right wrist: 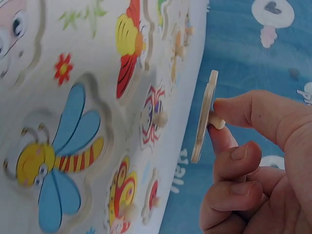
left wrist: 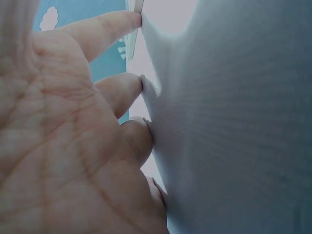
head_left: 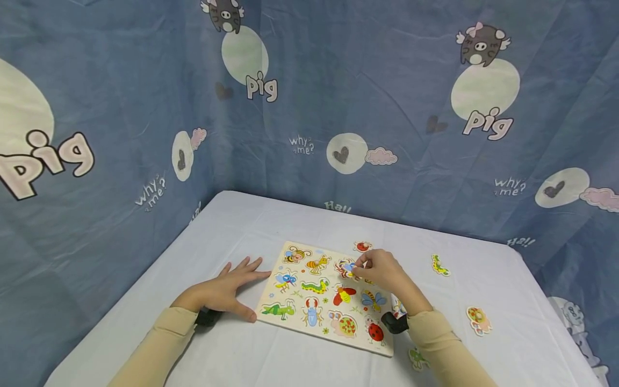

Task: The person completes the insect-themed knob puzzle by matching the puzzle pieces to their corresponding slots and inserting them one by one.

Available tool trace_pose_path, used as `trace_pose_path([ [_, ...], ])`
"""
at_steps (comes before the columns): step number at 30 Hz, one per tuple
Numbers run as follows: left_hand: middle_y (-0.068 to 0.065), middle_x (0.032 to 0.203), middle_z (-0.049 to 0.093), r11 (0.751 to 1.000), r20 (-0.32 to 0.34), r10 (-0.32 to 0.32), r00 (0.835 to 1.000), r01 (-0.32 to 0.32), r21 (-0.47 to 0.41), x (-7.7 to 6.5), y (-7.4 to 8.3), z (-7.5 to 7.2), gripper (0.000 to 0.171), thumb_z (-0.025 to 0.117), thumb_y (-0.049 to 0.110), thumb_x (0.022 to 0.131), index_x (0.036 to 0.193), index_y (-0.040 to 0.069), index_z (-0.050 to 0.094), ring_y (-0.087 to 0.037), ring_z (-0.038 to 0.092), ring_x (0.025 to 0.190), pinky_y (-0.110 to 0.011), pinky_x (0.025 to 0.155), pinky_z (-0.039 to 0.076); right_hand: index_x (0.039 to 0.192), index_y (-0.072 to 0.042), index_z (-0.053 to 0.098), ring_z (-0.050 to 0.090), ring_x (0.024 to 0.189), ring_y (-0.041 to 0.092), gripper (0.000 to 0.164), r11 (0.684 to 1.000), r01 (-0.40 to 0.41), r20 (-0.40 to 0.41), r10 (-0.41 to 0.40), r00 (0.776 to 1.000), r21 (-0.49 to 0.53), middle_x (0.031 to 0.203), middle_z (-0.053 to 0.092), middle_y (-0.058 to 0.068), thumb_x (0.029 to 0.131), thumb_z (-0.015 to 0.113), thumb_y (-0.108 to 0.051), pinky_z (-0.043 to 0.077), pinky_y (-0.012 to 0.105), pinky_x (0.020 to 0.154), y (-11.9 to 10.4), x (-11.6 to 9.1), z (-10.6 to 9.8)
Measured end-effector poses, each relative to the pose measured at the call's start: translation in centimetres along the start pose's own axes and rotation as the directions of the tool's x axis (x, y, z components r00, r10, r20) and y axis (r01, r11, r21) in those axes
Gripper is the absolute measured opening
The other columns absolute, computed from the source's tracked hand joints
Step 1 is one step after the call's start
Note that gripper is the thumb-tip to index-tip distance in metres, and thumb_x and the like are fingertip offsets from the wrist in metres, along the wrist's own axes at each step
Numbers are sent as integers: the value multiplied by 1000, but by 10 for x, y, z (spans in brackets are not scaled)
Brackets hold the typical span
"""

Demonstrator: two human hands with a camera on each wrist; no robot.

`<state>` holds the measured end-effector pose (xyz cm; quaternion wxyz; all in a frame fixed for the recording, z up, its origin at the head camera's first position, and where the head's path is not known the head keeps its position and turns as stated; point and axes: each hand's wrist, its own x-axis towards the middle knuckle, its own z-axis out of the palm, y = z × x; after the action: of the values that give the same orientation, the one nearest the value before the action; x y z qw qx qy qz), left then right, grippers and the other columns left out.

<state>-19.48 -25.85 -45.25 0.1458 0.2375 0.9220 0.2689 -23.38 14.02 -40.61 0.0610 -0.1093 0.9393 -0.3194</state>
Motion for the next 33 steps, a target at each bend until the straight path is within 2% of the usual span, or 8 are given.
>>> trace_pose_path([
  [8, -11, 170, 12, 1000, -3, -2, 1000, 2, 3, 3, -2, 0, 106, 87, 60, 64, 153, 27, 43, -42, -3, 156, -71, 118, -7, 88, -13, 73, 38, 50, 12, 10, 998, 42, 9, -42, 999, 44, 58, 53, 1, 88, 75, -23, 34, 25, 50, -7, 7, 8],
  [18, -12, 170, 11, 1000, 10, 7, 1000, -7, -24, 0, -1, -1, 105, 89, 56, 63, 153, 26, 43, -42, -3, 156, -72, 118, -8, 85, -17, 73, 40, 52, 13, 9, 995, 56, 44, -60, 997, 80, 60, 53, 0, 89, 74, -25, 36, 25, 50, -14, 15, 25],
  [24, -13, 170, 11, 1000, 12, 4, 1000, -4, -21, -1, -2, -1, 106, 90, 55, 63, 153, 26, 43, -43, -4, 156, -72, 118, -8, 85, -17, 72, 42, 52, 13, 10, 994, 31, 70, -39, 997, 107, 62, 58, 2, 89, 74, -26, 38, 26, 49, -25, 17, 32],
  [33, -15, 169, 11, 1000, 6, 19, 1000, -19, -23, -1, -1, -1, 105, 90, 53, 64, 153, 26, 43, -45, -4, 155, -73, 117, -8, 87, -17, 73, 40, 50, 11, 11, 991, 65, 93, -76, 993, 117, 57, 49, -3, 89, 75, -27, 35, 25, 48, -36, 22, 42],
])
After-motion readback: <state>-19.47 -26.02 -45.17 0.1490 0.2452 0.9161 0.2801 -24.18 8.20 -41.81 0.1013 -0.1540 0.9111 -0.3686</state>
